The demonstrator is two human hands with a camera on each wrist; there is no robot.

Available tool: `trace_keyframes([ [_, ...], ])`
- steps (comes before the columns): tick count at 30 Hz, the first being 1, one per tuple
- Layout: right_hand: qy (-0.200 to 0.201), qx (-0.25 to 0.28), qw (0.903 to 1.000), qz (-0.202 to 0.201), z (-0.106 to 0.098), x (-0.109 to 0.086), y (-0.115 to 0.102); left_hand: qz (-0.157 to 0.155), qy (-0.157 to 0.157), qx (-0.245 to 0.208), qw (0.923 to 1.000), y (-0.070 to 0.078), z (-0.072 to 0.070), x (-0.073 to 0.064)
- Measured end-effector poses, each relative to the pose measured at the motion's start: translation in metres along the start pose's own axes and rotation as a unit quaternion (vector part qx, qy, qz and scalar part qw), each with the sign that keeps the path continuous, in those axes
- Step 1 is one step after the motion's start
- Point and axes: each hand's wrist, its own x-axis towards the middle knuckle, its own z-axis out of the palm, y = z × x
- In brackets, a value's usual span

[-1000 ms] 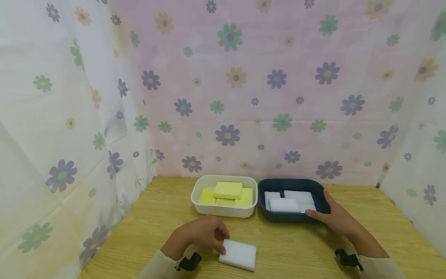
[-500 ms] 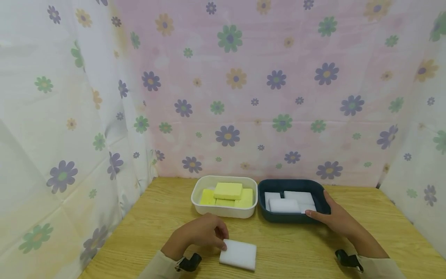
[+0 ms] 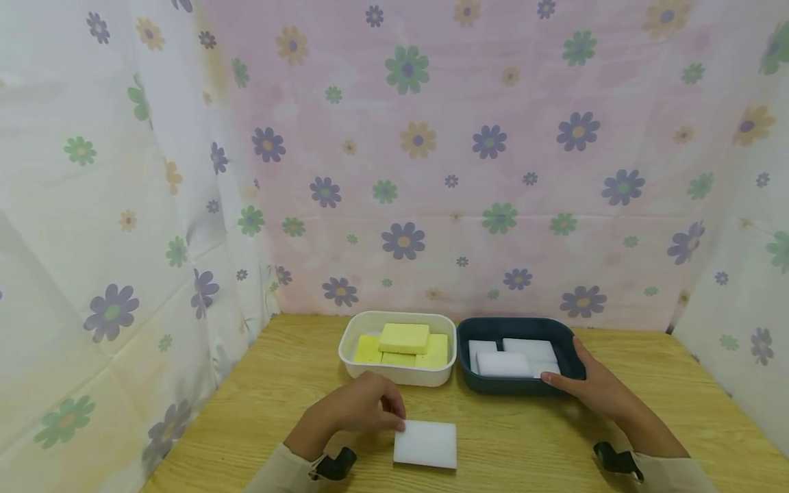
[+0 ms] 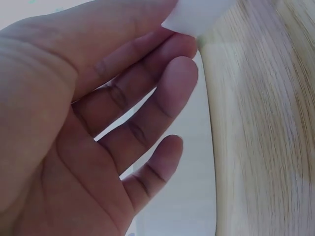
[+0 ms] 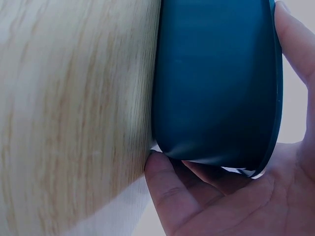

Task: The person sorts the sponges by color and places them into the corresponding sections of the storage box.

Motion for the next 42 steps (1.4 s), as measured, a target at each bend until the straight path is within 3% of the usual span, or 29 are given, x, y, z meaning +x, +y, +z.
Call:
trace_keyframes([
  [11,-0.001,-0.003,1.0,0.001,0.0,-0.002,-0.002,0.029,0.033,0.002,0.999,-0.002,-0.002,0.003],
  [25,-0.003,0.002,1.0,0.004,0.001,0.0,0.001,0.055,0.112,0.017,0.9921,0.006,-0.004,0.005],
  [31,-0.004,0.0,1.0,0.006,0.0,0.0,0.001,0.057,0.156,0.089,0.982,0.015,-0.008,0.015],
  [42,0.002,-0.004,1.0,0.004,0.001,0.001,0.002,0.051,0.212,0.215,0.9522,0.025,-0.015,0.029],
])
